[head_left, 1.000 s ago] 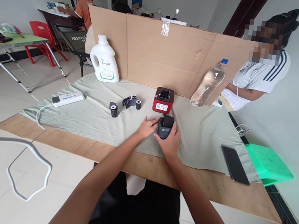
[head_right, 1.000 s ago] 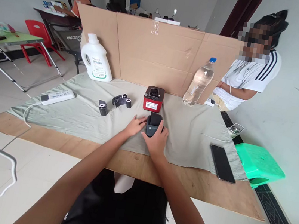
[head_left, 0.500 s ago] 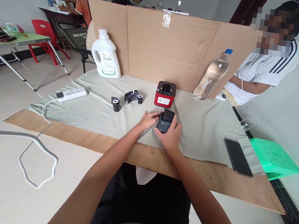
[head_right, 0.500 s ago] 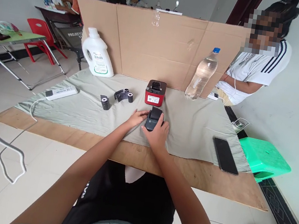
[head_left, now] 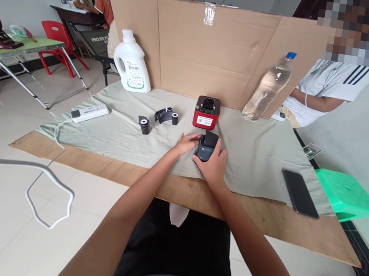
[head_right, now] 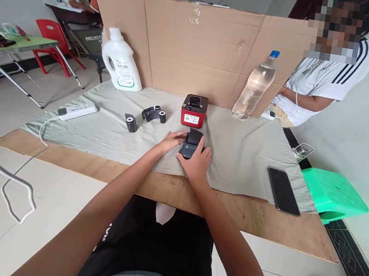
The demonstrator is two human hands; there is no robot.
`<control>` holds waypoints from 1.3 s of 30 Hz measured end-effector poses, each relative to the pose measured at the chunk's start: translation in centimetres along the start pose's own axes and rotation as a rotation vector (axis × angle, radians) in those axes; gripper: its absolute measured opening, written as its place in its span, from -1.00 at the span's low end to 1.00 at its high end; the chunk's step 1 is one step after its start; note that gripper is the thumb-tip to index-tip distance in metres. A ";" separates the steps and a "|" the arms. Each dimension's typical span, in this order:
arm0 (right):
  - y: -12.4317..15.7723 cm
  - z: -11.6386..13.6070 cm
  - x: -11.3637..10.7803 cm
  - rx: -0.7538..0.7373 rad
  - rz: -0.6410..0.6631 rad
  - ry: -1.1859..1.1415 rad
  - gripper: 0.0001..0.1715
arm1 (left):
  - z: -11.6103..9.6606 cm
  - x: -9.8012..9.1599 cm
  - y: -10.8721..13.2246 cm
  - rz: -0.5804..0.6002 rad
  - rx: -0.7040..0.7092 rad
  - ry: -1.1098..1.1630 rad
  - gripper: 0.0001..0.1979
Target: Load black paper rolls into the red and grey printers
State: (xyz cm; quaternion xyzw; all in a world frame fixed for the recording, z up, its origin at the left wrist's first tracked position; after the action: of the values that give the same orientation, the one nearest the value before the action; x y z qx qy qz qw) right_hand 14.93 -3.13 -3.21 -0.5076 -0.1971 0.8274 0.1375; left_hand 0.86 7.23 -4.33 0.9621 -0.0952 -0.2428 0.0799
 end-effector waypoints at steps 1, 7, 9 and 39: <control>0.0 -0.1 0.0 -0.001 -0.003 -0.007 0.42 | 0.0 0.1 0.2 -0.023 0.015 -0.028 -0.47; -0.2 -0.9 0.3 -0.020 -0.045 -0.093 0.43 | 0.3 0.2 0.6 -0.097 0.080 -0.070 -0.55; -0.4 -1.3 0.4 -0.057 -0.083 -0.153 0.38 | 0.4 0.2 0.5 -0.090 0.117 -0.036 -0.56; -1.3 -2.9 -1.5 -0.023 -0.317 -0.631 -0.44 | -1.0 -0.7 3.9 -0.261 0.372 0.002 -0.59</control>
State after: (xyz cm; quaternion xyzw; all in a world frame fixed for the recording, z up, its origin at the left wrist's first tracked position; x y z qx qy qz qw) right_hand 18.20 -2.06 -2.56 -0.1916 -0.3157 0.9095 0.1909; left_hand 0.19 3.70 -2.38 0.9646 -0.0130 -0.2283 -0.1310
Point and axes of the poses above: each hand's wrist, its own y-axis away from the middle knuckle, its own x-axis out of the palm, z = x × y, the point moved 2 cm from there along -y, towards the middle knuckle, and after that the axes turned 13 degrees about -x, right-handed, at the moved point
